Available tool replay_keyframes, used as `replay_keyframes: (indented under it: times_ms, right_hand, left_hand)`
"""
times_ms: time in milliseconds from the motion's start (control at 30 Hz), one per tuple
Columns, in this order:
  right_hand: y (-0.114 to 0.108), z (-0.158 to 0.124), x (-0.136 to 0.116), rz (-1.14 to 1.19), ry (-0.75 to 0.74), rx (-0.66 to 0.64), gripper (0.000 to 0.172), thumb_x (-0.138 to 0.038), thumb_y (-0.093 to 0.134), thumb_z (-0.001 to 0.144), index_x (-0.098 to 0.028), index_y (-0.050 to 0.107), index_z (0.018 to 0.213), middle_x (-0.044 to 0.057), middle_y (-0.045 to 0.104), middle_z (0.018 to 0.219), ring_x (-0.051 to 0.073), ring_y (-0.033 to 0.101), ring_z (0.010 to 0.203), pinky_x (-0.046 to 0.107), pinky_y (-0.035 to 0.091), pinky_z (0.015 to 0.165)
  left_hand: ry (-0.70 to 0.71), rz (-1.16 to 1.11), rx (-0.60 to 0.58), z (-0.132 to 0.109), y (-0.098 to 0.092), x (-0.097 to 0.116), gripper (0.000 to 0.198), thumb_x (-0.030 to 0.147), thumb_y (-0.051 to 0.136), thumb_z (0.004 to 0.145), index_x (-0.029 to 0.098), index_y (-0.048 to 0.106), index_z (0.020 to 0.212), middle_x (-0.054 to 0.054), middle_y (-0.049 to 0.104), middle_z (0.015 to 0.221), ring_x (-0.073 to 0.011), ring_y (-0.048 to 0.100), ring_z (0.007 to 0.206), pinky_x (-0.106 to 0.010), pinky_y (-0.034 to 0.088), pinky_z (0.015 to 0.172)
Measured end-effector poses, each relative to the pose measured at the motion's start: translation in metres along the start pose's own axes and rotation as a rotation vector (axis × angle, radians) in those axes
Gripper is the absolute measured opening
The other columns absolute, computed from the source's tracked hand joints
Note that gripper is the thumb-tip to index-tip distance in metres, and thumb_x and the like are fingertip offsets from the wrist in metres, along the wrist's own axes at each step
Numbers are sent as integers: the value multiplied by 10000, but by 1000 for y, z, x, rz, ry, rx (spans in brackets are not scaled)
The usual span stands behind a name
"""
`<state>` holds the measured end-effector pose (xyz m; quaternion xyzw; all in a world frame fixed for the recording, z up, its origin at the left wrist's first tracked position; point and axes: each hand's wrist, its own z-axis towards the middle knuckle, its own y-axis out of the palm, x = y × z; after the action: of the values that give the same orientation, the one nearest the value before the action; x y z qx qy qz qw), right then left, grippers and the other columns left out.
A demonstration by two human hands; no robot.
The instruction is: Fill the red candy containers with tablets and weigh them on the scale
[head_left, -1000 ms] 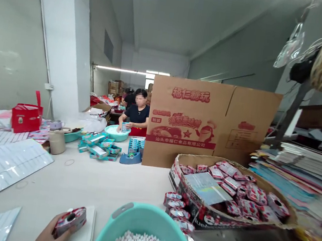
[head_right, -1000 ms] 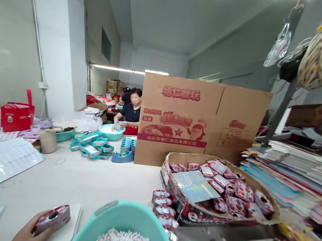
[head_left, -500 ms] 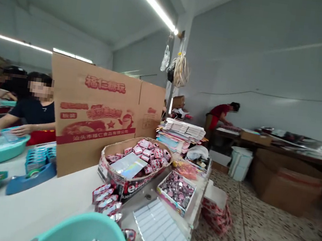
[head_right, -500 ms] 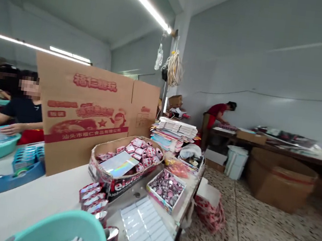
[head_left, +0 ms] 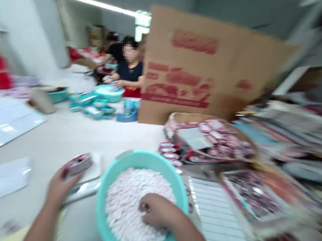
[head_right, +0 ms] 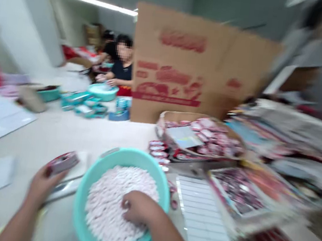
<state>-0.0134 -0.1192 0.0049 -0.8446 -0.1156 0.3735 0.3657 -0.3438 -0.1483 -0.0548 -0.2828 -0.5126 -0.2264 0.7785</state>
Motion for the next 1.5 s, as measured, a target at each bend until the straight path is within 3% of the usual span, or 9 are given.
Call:
replay_keyframes:
  times_ms: [67, 133, 300, 700, 1200, 1267, 1400, 1500]
  right_hand:
    - [9, 14, 7, -1, -10, 15, 303, -166, 668, 698, -206, 702, 996, 44, 680, 1018, 230, 629, 917, 311, 434, 762]
    - [13, 23, 16, 3, -39, -19, 278, -157, 636, 705, -197, 683, 976, 44, 670, 974, 215, 616, 886, 306, 418, 756]
    - [13, 25, 22, 33, -53, -81, 221, -182, 605, 756, -200, 648, 972, 46, 650, 940, 218, 597, 864, 320, 413, 758]
    - [6, 22, 13, 37, 13, -144, 182, -235, 593, 804, -229, 625, 983, 30, 637, 938, 216, 593, 848, 320, 414, 728]
    - [7, 21, 13, 24, 2, -123, 202, -223, 592, 800, -230, 632, 998, 32, 640, 939, 207, 591, 833, 311, 407, 708]
    - [6, 20, 13, 30, 5, -125, 207, -223, 592, 801, -227, 633, 1004, 36, 643, 941, 208, 592, 832, 311, 407, 709]
    - [5, 19, 12, 39, -11, -120, 202, -231, 595, 804, -222, 636, 1001, 43, 649, 937, 210, 591, 827, 313, 410, 720]
    - [4, 19, 10, 36, 2, -130, 203, -231, 600, 803, -218, 642, 1000, 48, 651, 940, 212, 589, 829, 309, 410, 713]
  left_hand:
    - [-87, 79, 82, -25, -55, -16, 362, 334, 715, 842, 142, 622, 1134, -87, 660, 1125, -225, 646, 1007, -459, 546, 905]
    - [-118, 79, 101, -33, -75, -28, 581, 294, 855, 655, 153, 620, 1167, -102, 694, 1129, -255, 664, 1037, -449, 530, 964]
    - [-108, -22, 112, -23, -65, -49, 708, 337, 861, 601, 153, 598, 1231, -145, 672, 1237, -282, 642, 1147, -435, 495, 1036]
    - [-83, -108, 89, -27, -66, -41, 707, 309, 879, 598, 155, 607, 1232, -147, 660, 1258, -293, 615, 1191, -446, 484, 1058]
    - [-88, -104, 93, -27, -66, -43, 784, 340, 896, 583, 155, 580, 1277, -162, 654, 1255, -309, 618, 1185, -480, 462, 1077]
    - [-80, -107, 115, -27, -68, -46, 872, 368, 913, 554, 176, 545, 1321, -170, 594, 1349, -317, 554, 1277, -468, 408, 1126]
    - [-57, -115, 186, -26, -75, -50, 1001, 509, 884, 581, 269, 416, 1433, -137, 295, 1597, -296, 249, 1488, -419, 244, 1213]
    - [-56, -135, 192, -25, -79, -52, 963, 595, 810, 654, 289, 377, 1457, -130, 265, 1611, -281, 231, 1495, -406, 246, 1209]
